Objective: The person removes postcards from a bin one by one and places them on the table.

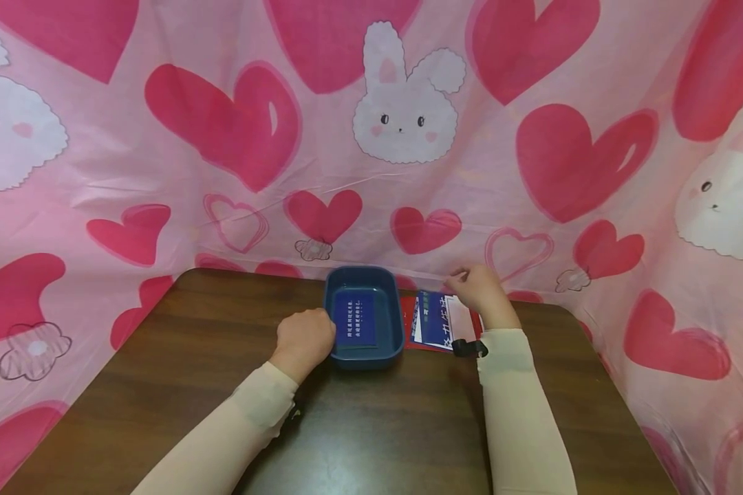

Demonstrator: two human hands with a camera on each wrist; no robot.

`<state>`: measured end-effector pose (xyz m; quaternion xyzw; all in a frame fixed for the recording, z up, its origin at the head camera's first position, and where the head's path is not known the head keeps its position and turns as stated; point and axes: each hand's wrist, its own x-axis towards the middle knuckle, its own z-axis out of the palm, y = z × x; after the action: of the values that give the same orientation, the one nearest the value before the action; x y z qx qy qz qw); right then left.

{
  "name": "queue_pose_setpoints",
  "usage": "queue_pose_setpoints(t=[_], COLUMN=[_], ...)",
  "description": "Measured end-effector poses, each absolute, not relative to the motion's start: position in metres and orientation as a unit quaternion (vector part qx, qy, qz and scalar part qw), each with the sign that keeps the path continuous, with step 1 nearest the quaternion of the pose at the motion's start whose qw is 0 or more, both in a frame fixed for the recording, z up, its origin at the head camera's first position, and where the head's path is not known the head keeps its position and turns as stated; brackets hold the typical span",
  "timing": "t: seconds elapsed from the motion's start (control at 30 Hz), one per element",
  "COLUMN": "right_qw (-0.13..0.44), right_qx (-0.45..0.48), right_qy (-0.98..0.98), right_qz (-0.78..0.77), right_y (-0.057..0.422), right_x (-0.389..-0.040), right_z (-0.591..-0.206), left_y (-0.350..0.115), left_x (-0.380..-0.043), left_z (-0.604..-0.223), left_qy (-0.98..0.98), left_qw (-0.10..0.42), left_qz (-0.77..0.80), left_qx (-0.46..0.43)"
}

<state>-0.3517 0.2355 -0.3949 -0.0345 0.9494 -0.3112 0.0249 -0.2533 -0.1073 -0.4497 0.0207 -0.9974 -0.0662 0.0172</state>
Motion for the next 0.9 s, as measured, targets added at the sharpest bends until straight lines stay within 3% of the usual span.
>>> queue_pose_setpoints(t=[0.23, 0.9], right_qw=[0.007, 0.044], right_qx=[-0.093, -0.158], right_qy=[0.940, 0.903], right_qz=[-0.327, -0.396], right_y=[0.208, 0.152], right_x=[-0.351, -0.339], right_z=[-0.400, -0.395], left_y=[-0.111, -0.111], left_x=[-0.253, -0.254], left_z=[-0.452, -0.450], left_qy=[-0.998, -0.996], left_qw=[0.005, 0.004], left_qz=[-0.060, -0.085], left_qx=[0.019, 0.016])
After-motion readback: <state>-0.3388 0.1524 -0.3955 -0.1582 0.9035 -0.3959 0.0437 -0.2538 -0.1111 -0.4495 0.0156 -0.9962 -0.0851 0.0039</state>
